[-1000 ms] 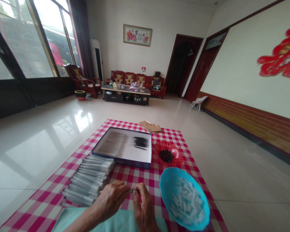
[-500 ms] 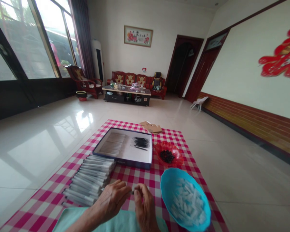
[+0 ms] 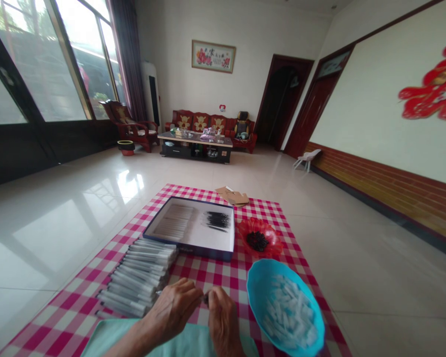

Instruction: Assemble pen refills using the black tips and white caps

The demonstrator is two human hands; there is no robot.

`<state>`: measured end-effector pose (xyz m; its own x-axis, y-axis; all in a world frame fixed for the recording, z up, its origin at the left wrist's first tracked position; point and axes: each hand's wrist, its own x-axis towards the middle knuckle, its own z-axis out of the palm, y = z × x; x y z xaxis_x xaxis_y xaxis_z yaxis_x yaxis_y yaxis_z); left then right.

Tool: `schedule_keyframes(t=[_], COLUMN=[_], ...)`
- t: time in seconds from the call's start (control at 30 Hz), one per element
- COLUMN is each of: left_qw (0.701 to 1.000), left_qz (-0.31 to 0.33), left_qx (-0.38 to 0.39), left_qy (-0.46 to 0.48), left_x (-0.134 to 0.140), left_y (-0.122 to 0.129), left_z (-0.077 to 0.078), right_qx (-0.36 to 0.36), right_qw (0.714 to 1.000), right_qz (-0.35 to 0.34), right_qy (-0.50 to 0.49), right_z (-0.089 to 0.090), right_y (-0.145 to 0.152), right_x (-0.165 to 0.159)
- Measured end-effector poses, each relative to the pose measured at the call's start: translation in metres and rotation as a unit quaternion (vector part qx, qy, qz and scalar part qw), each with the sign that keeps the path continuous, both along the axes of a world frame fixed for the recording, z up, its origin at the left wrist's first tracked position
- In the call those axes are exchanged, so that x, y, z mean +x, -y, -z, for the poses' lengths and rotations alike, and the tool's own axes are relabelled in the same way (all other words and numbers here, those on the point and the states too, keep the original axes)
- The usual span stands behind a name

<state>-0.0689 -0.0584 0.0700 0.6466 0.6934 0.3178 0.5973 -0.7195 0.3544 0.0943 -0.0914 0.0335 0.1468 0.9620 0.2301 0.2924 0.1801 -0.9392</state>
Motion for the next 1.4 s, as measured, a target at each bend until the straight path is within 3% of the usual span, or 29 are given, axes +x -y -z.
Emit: schedule_keyframes(t=[0.17, 0.43, 0.63, 0.93, 1.07, 1.13, 1.3, 1.4], left_qw=[1.0, 1.0, 0.999, 1.0, 1.0, 1.0, 0.982, 0.967], left_qz=[-0.004, 0.005, 0.0, 0.003, 0.004, -0.006, -0.031, -0.079], left_qx=[-0.009, -0.01, -0.013, -0.019, -0.008, 0.014, 0.093, 0.052], left_qy=[-0.022, -0.017, -0.033, -0.022, -0.017, 0.006, 0.163, 0.239], left_x=[0.0, 0.001, 0.0, 0.0, 0.002, 0.003, 0.004, 0.005], left_y=[0.0, 0.0, 0.001, -0.002, -0.001, 0.001, 0.004, 0.002], left_z=[-0.004, 0.002, -0.002, 0.005, 0.001, -0.003, -0.002, 0.007], right_qx=[0.006, -0.048, -0.018, -0.022, -0.022, -0.039, -0.11, -0.146], right_qw=[0.996, 0.999, 0.998, 0.999, 0.999, 0.999, 0.984, 0.961], right_qz=[-0.065, -0.019, -0.048, -0.002, -0.024, -0.027, 0.078, 0.093], right_qy=[0.054, 0.014, 0.039, 0.042, 0.038, 0.018, -0.116, -0.215], right_z=[-0.012, 0.002, -0.008, 0.003, 0.0, 0.0, 0.0, -0.002], right_y=[0.002, 0.0, 0.003, -0.002, -0.001, -0.002, -0.006, -0.006], right_x=[0.001, 0.0, 0.004, -0.003, -0.003, -0.004, -0.004, -0.006])
